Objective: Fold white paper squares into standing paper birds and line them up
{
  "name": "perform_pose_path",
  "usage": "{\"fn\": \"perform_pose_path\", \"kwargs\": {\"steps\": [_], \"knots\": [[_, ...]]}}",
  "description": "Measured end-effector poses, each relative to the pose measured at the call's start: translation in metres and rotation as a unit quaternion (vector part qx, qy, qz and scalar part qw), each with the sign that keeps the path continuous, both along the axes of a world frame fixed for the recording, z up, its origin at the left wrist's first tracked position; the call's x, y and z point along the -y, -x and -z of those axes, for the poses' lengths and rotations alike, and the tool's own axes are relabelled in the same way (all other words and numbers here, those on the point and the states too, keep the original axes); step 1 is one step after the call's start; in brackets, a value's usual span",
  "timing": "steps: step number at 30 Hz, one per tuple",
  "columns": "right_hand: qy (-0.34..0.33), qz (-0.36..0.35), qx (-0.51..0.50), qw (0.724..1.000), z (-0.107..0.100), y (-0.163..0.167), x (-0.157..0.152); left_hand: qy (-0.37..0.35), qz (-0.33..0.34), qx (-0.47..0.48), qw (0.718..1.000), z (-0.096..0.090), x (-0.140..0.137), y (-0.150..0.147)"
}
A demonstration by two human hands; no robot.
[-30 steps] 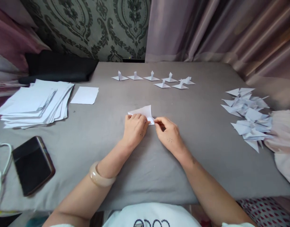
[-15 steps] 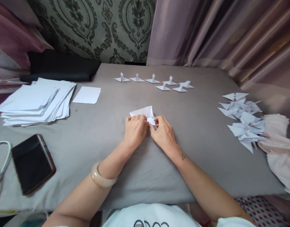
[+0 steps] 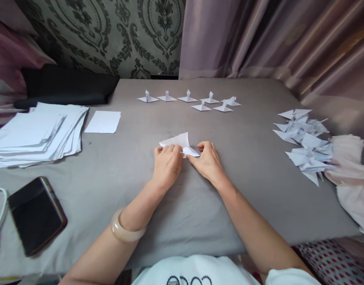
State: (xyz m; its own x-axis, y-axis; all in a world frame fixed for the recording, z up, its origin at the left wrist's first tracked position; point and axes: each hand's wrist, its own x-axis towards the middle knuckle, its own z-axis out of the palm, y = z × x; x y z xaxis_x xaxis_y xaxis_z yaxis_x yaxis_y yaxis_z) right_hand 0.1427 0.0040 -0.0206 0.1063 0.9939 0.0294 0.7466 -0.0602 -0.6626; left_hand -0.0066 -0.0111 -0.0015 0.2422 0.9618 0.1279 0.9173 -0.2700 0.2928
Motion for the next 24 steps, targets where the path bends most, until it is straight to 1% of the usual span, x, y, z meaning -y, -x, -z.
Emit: {"fn": "perform_pose_path", "kwargs": {"steps": [5,11,16,18,21,23,24], "knots": [[0.023,-0.011,-0.029,0.999,0.001,-0.014,-0.006,-0.003,0.008,0.002,1.000,0.000,0.000,0.001],[0.053,-0.049,-0.061,0.996,-0.006,-0.029,-0.010,-0.017,0.013,0.000,1.000,0.002,-0.001,0.002],[0.052,-0.054,-0.084,0.994,-0.012,-0.035,-0.005,-0.016,0.010,0.030,0.999,0.004,0.000,0.005],[0.018,-0.064,-0.100,0.993,-0.016,-0.035,0.000,-0.018,0.016,0.051,0.998,0.005,-0.001,0.006],[-0.090,-0.128,-0.089,0.984,-0.025,-0.029,0.009,-0.045,0.050,0.074,0.995,0.006,-0.002,0.005],[-0.157,-0.177,-0.021,0.972,-0.030,-0.023,0.015,-0.067,0.082,0.086,0.991,0.006,-0.003,0.004],[-0.175,-0.194,0.029,0.965,-0.031,-0.021,0.017,-0.076,0.094,0.091,0.989,0.006,-0.004,0.003]]}}
